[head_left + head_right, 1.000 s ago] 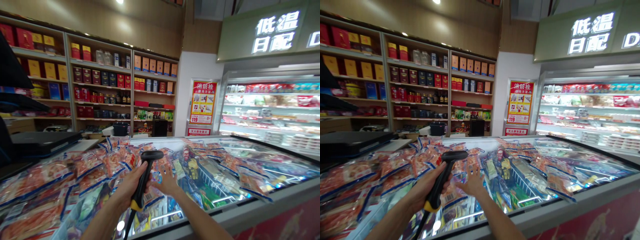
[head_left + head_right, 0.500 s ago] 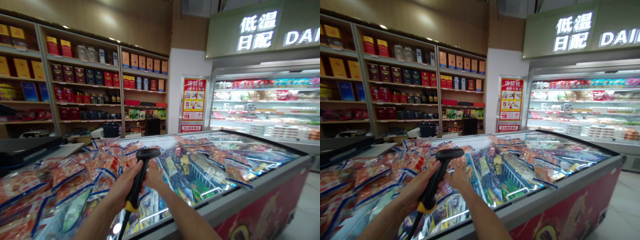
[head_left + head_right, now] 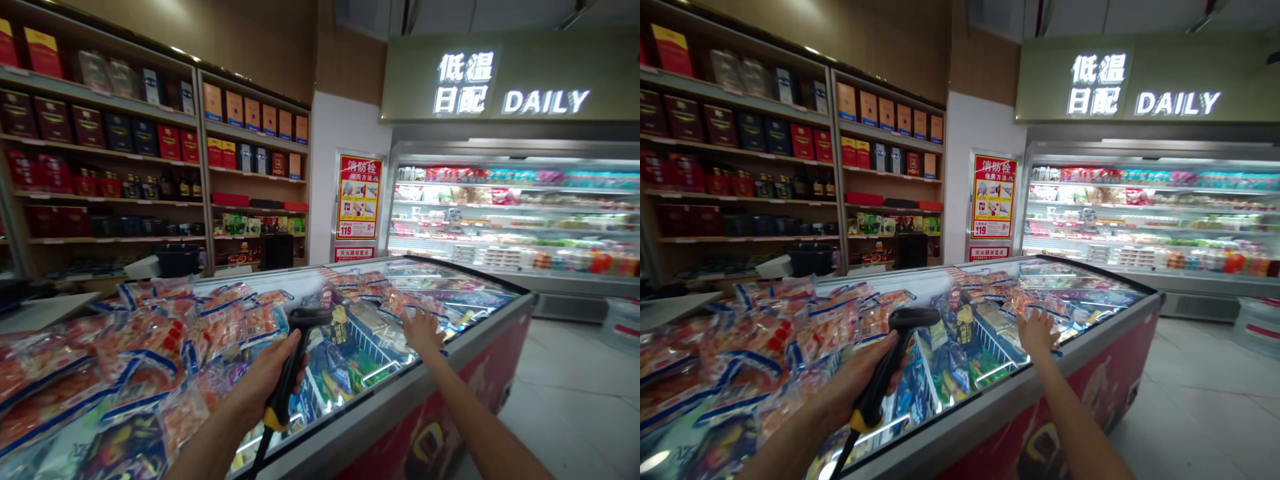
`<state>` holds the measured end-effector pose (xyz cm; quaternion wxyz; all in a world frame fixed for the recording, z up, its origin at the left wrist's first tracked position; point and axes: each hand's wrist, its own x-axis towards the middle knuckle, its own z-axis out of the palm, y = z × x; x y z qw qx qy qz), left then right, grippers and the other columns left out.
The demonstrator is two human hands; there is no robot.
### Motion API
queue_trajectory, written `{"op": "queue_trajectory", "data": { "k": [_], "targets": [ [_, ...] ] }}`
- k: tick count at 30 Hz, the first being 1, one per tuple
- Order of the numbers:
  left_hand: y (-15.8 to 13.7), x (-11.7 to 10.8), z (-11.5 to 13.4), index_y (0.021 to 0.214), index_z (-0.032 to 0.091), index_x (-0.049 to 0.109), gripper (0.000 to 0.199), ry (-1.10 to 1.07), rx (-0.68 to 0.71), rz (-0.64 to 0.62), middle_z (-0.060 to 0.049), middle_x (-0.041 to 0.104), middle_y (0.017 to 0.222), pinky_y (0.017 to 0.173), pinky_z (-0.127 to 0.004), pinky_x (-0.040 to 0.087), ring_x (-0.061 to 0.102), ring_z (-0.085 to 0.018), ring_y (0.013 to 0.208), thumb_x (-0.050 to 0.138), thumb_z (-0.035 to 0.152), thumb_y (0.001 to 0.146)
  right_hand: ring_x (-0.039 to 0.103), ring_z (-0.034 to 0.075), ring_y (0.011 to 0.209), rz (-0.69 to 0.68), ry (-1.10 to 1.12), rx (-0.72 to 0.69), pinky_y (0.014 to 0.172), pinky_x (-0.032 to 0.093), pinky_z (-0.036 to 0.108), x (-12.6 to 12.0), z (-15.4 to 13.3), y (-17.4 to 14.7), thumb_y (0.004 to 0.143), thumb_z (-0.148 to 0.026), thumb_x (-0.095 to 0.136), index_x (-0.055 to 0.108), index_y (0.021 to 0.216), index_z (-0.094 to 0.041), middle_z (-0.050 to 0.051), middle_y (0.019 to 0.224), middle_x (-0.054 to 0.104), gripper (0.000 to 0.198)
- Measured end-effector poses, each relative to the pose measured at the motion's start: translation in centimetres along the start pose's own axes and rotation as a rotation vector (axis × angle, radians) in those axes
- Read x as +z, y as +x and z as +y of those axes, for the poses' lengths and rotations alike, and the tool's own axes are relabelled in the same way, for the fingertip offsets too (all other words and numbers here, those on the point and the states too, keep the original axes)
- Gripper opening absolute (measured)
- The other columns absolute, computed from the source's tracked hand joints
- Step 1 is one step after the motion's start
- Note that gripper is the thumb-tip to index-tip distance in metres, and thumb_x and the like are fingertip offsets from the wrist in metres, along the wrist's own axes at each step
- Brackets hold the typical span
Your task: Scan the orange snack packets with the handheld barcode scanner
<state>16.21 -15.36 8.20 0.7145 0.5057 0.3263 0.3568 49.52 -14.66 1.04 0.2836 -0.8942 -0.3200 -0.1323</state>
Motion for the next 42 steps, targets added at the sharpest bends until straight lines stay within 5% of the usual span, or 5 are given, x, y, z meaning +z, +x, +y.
{"op": "queue_trajectory", "data": {
  "k": [5, 10, 20, 28, 42],
  "targets": [
    [0.0, 0.7, -0.1, 0.073, 0.015, 0.051, 0.032, 0.017, 0.005, 0.017, 0.002, 0.052, 0.053, 0.036, -0.017, 0.034, 0.043, -0.005, 0.038, 0.049, 0.046, 0.068, 0.045, 0.034, 0.100, -0.213, 0.052, 0.282, 0.078, 0.031, 0.051, -0.7, 4.3, 2.3, 0.072, -0.048, 0.030, 0.049, 0.108, -0.009, 0.021, 0.105, 0.052, 0.056],
    [-0.2, 0.7, 0.0, 0.069, 0.014, 0.051, 0.032, 0.027, -0.001, 0.039, 0.002, 0.051, 0.051, 0.036, -0.017, 0.035, 0.044, -0.006, 0.038, 0.050, 0.046, 0.068, 0.052, 0.029, 0.092, -0.122, 0.199, 0.228, 0.072, 0.038, 0.039, -0.1, 4.5, 1.2, 0.071, -0.041, 0.035, 0.048, 0.111, -0.014, 0.015, 0.099, 0.058, 0.050],
    [-1.3, -1.8, 0.4, 0.070, 0.014, 0.051, 0.031, 0.017, -0.043, -0.081, 0.002, 0.051, 0.054, 0.037, -0.018, 0.034, 0.044, -0.006, 0.040, 0.050, 0.045, 0.068, 0.056, 0.020, 0.074, 0.073, 0.532, -0.163, 0.066, 0.037, 0.028, 2.4, -5.2, -3.7, 0.074, -0.034, 0.032, 0.039, 0.119, -0.010, 0.008, 0.077, 0.064, 0.052],
    [-3.5, -4.3, 1.3, 0.065, 0.015, 0.049, 0.033, 0.004, -0.046, -0.001, 0.001, 0.053, 0.056, 0.037, -0.017, 0.032, 0.044, -0.005, 0.040, 0.051, 0.048, 0.066, 0.056, 0.020, 0.076, 0.041, 0.587, -0.209, 0.067, 0.037, 0.028, 4.5, -11.7, -5.3, 0.074, -0.028, 0.030, 0.039, 0.119, -0.010, 0.011, 0.088, 0.062, 0.049],
    [-3.8, -6.0, 0.8, 0.073, 0.015, 0.048, 0.030, -0.067, -0.070, -0.083, 0.001, 0.051, 0.056, 0.037, -0.016, 0.031, 0.044, -0.005, 0.041, 0.048, 0.045, 0.070, 0.056, 0.021, 0.079, -0.008, 0.585, -0.266, 0.067, 0.036, 0.027, 5.0, -16.4, -6.8, 0.075, -0.027, 0.032, 0.036, 0.121, -0.009, 0.013, 0.090, 0.062, 0.049]
  ]
}}
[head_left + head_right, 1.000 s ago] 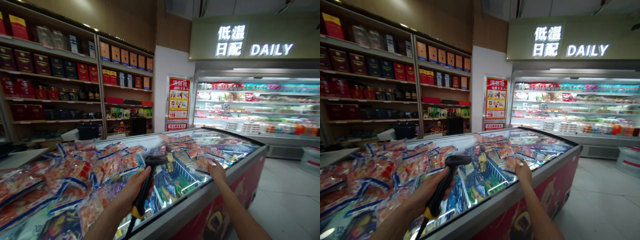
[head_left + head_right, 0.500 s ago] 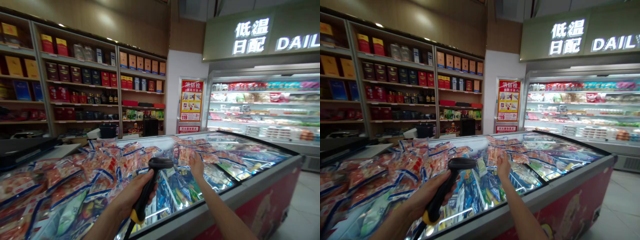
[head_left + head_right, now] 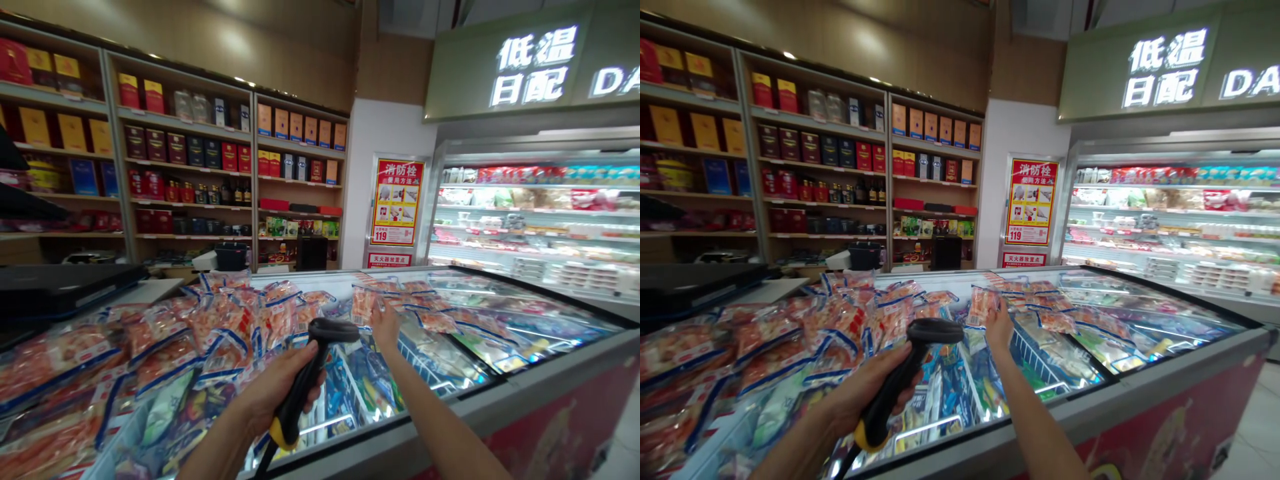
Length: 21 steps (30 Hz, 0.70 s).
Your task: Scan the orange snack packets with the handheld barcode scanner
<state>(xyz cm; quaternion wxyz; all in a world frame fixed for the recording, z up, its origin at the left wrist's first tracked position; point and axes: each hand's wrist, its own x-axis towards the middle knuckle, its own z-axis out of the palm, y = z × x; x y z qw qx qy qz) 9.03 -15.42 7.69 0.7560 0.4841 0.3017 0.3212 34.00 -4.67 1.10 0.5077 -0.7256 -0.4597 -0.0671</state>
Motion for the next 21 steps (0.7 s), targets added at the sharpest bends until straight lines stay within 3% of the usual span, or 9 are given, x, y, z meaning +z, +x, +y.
{"op": "queue_trajectory", "data": {
  "k": [6, 13, 17, 19, 21],
  "targets": [
    [-0.2, -0.9, 0.5, 0.069, 0.015, 0.047, 0.032, 0.018, 0.058, 0.077, 0.001, 0.051, 0.056, 0.037, -0.017, 0.034, 0.044, -0.005, 0.040, 0.048, 0.047, 0.069, 0.057, 0.019, 0.071, -0.055, -0.001, -0.002, 0.062, 0.036, 0.025, 1.1, -0.9, -0.5, 0.076, -0.027, 0.032, 0.039, 0.119, -0.010, 0.009, 0.075, 0.064, 0.046],
    [-0.9, -2.8, 1.5, 0.080, 0.015, 0.051, 0.031, -0.015, 0.131, 0.255, 0.002, 0.051, 0.054, 0.036, -0.017, 0.034, 0.043, -0.006, 0.040, 0.049, 0.044, 0.070, 0.057, 0.017, 0.063, -0.234, 0.044, -0.082, 0.057, 0.038, 0.025, 4.0, -3.6, -3.8, 0.077, -0.025, 0.033, 0.038, 0.120, -0.012, 0.005, 0.064, 0.062, 0.046],
    [-1.3, -2.7, 1.6, 0.072, 0.014, 0.051, 0.031, 0.003, 0.146, 0.276, 0.002, 0.051, 0.053, 0.035, -0.017, 0.033, 0.043, -0.006, 0.039, 0.049, 0.045, 0.069, 0.057, 0.019, 0.081, -0.438, 0.063, -0.236, 0.068, 0.041, 0.029, 5.5, -5.2, -5.7, 0.079, -0.034, 0.029, 0.035, 0.123, -0.015, 0.008, 0.088, 0.063, 0.047],
    [-1.3, -2.6, 1.5, 0.068, 0.014, 0.049, 0.031, 0.003, 0.155, 0.277, 0.002, 0.051, 0.053, 0.036, -0.017, 0.034, 0.043, -0.006, 0.039, 0.049, 0.045, 0.069, 0.049, 0.020, 0.100, -0.504, 0.077, -0.320, 0.080, 0.038, 0.032, 5.9, -5.7, -6.5, 0.080, -0.037, 0.029, 0.034, 0.123, -0.019, 0.008, 0.111, 0.053, 0.048],
    [-1.2, -2.5, 1.4, 0.067, 0.014, 0.049, 0.030, 0.001, 0.157, 0.273, 0.001, 0.051, 0.053, 0.036, -0.017, 0.034, 0.043, -0.006, 0.039, 0.050, 0.045, 0.069, 0.035, 0.021, 0.114, -0.529, 0.083, -0.302, 0.089, 0.031, 0.038, 5.9, -5.8, -6.8, 0.080, -0.041, 0.027, 0.030, 0.125, -0.022, 0.007, 0.126, 0.039, 0.050]
  ]
}}
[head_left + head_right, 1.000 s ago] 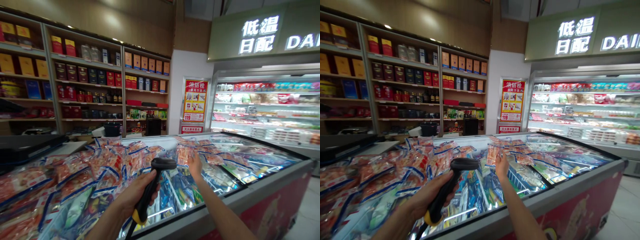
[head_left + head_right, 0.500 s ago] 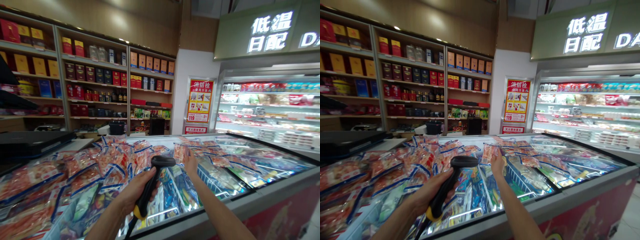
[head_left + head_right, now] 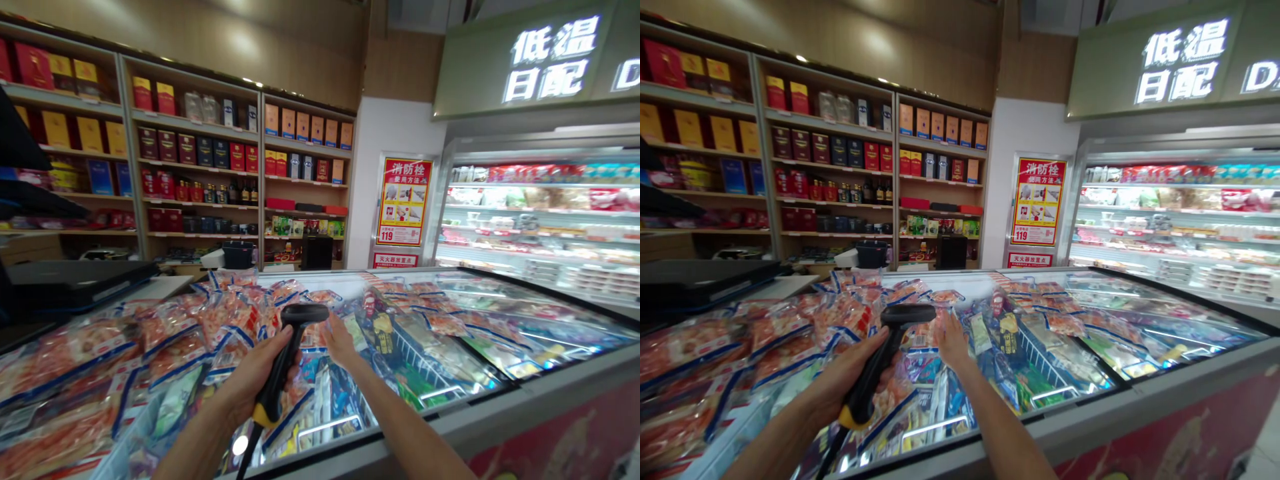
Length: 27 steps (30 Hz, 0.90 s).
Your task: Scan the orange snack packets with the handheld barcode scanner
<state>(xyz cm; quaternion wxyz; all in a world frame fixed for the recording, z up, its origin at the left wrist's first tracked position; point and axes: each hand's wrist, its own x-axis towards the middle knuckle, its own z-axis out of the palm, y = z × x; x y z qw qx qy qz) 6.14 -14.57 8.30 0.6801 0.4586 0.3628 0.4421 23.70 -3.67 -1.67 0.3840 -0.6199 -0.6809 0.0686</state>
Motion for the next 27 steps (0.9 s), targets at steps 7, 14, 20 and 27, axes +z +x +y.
{"op": "queue_trajectory", "data": {
  "k": [7, 14, 20, 27],
  "targets": [
    [1.0, 2.1, -1.0, 0.069, 0.015, 0.048, 0.031, 0.010, -0.062, -0.043, 0.002, 0.051, 0.053, 0.036, -0.017, 0.035, 0.043, -0.005, 0.039, 0.050, 0.046, 0.068, 0.018, 0.025, 0.122, 0.070, -0.030, 0.242, 0.092, 0.020, 0.052, -4.5, 4.1, 0.1, 0.079, -0.047, 0.018, 0.020, 0.129, -0.021, 0.010, 0.135, 0.022, 0.056],
    [3.0, 5.3, -2.7, 0.066, 0.014, 0.051, 0.032, 0.043, -0.089, -0.159, 0.002, 0.051, 0.054, 0.035, -0.017, 0.035, 0.044, -0.005, 0.039, 0.049, 0.046, 0.069, 0.018, 0.028, 0.121, 0.276, -0.352, 0.479, 0.089, 0.021, 0.055, -12.9, 12.9, -0.4, 0.080, -0.044, 0.019, 0.020, 0.129, -0.021, 0.011, 0.134, 0.021, 0.054],
    [4.1, 6.9, -3.4, 0.069, 0.013, 0.052, 0.033, 0.078, -0.120, -0.132, 0.002, 0.050, 0.053, 0.036, -0.017, 0.035, 0.043, -0.005, 0.039, 0.048, 0.046, 0.069, 0.018, 0.031, 0.120, 0.341, -0.604, 0.585, 0.085, 0.024, 0.057, -18.1, 18.8, -1.0, 0.078, -0.042, 0.028, 0.025, 0.127, -0.022, 0.010, 0.133, 0.023, 0.053],
    [4.5, 7.4, -3.3, 0.077, 0.014, 0.052, 0.031, 0.069, -0.129, -0.142, 0.002, 0.051, 0.053, 0.035, -0.016, 0.035, 0.044, -0.006, 0.039, 0.049, 0.044, 0.069, 0.039, 0.028, 0.107, 0.147, -0.673, 0.371, 0.078, 0.035, 0.048, -15.9, 18.6, -3.0, 0.078, -0.035, 0.029, 0.034, 0.121, -0.034, 0.003, 0.124, 0.040, 0.043]
  ]
}}
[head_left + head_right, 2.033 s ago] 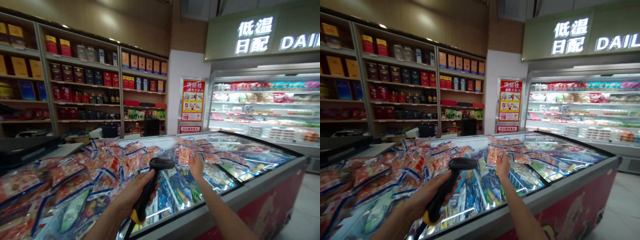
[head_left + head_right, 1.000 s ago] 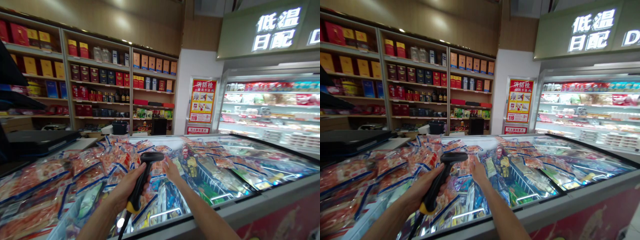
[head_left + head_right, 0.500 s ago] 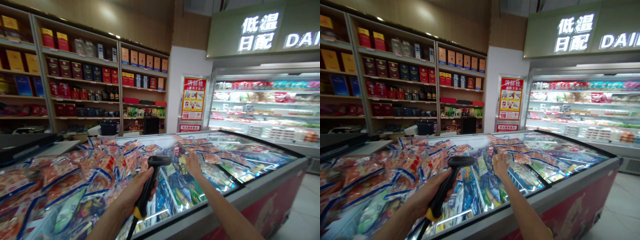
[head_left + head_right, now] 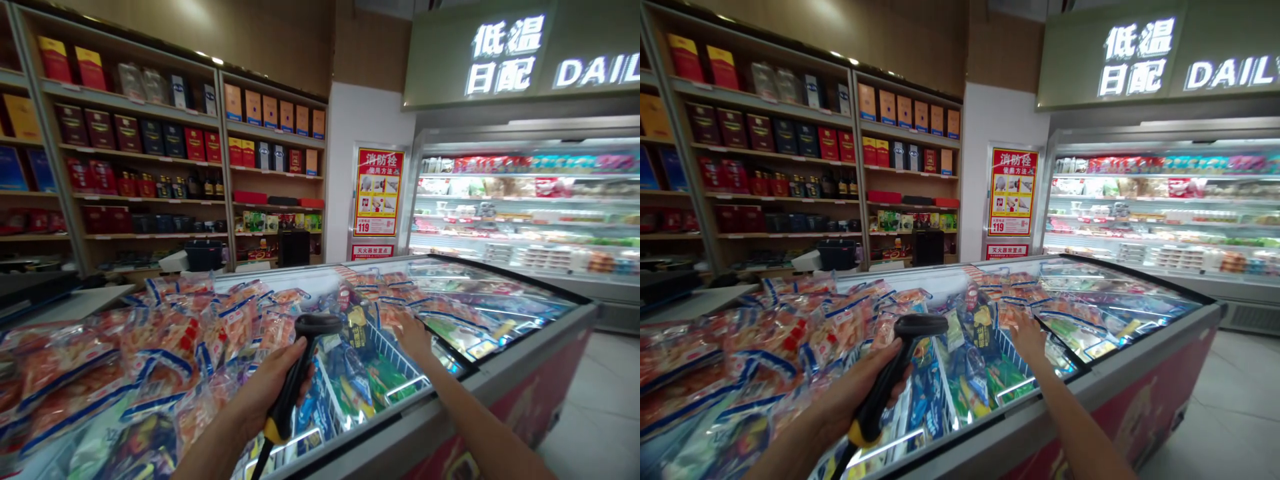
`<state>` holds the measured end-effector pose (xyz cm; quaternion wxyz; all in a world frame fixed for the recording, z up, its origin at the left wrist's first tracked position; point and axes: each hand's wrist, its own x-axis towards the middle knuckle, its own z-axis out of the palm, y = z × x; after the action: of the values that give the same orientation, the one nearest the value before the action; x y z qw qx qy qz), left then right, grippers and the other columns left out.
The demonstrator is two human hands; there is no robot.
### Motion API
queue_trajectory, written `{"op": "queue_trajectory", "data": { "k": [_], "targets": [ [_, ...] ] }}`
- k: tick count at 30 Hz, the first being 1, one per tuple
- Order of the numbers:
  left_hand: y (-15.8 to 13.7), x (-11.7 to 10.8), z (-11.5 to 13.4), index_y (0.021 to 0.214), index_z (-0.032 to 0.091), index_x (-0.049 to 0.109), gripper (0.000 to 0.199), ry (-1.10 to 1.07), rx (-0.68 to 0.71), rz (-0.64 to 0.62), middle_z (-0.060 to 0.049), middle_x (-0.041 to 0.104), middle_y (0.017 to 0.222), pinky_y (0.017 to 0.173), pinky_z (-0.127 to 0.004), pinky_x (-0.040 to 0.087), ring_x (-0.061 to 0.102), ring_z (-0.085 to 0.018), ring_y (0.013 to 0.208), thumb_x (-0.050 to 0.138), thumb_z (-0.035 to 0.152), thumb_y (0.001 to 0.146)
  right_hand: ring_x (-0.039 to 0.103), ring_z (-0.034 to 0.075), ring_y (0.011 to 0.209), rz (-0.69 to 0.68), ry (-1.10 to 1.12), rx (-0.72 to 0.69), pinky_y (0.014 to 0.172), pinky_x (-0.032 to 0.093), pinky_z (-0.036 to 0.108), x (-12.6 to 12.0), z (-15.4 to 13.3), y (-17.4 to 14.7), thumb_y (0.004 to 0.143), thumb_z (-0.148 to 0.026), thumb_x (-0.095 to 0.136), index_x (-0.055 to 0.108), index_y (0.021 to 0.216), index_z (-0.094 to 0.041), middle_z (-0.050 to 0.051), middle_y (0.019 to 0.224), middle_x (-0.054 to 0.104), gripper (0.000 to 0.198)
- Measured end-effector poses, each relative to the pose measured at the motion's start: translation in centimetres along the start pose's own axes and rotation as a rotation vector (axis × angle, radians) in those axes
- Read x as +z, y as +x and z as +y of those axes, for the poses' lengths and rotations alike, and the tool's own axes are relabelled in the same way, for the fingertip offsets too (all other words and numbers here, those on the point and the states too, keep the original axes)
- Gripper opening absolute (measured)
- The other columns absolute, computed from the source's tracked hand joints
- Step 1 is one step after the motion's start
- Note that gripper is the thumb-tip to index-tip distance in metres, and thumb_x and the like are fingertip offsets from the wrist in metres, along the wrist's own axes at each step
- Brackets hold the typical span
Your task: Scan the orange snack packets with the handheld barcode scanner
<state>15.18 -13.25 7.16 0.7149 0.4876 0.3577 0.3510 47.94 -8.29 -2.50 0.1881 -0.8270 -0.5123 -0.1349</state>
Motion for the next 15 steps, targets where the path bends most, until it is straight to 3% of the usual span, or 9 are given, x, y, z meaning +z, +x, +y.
{"op": "queue_trajectory", "data": {
  "k": [4, 9, 13, 15],
  "targets": [
    [-0.1, -0.4, 0.0, 0.068, 0.014, 0.052, 0.031, 0.003, -0.002, 0.025, 0.002, 0.052, 0.052, 0.036, -0.016, 0.035, 0.044, -0.005, 0.039, 0.050, 0.045, 0.068, 0.045, 0.023, 0.100, 0.023, 0.067, -0.154, 0.081, 0.035, 0.040, 0.0, -2.7, -1.8, 0.079, -0.037, 0.029, 0.048, 0.111, -0.032, 0.002, 0.117, 0.048, 0.037],
    [-1.2, -1.1, 0.5, 0.065, 0.013, 0.054, 0.033, -0.012, 0.001, 0.019, 0.001, 0.053, 0.053, 0.036, -0.016, 0.035, 0.044, -0.005, 0.039, 0.051, 0.046, 0.067, 0.048, 0.018, 0.100, 0.011, 0.310, -0.227, 0.085, 0.034, 0.033, -0.6, -4.9, -1.7, 0.078, -0.036, 0.034, 0.061, 0.092, -0.024, 0.004, 0.108, 0.056, 0.033],
    [-2.3, -2.1, 1.0, 0.068, 0.014, 0.053, 0.030, -0.046, 0.029, 0.030, 0.002, 0.052, 0.053, 0.036, -0.017, 0.035, 0.044, -0.005, 0.039, 0.053, 0.044, 0.067, 0.049, 0.019, 0.099, 0.120, 0.337, -0.070, 0.084, 0.035, 0.031, -1.6, -5.9, -1.3, 0.074, -0.035, 0.040, 0.060, 0.092, -0.016, 0.009, 0.105, 0.056, 0.033],
    [-2.7, -2.7, 1.1, 0.066, 0.014, 0.053, 0.031, -0.044, 0.047, 0.021, 0.002, 0.052, 0.053, 0.036, -0.017, 0.035, 0.044, -0.005, 0.040, 0.052, 0.044, 0.067, 0.053, 0.022, 0.093, 0.091, 0.291, 0.039, 0.079, 0.038, 0.034, -1.9, -6.0, -1.6, 0.074, -0.042, 0.037, 0.054, 0.101, -0.015, 0.012, 0.098, 0.058, 0.042]
  ]
}}
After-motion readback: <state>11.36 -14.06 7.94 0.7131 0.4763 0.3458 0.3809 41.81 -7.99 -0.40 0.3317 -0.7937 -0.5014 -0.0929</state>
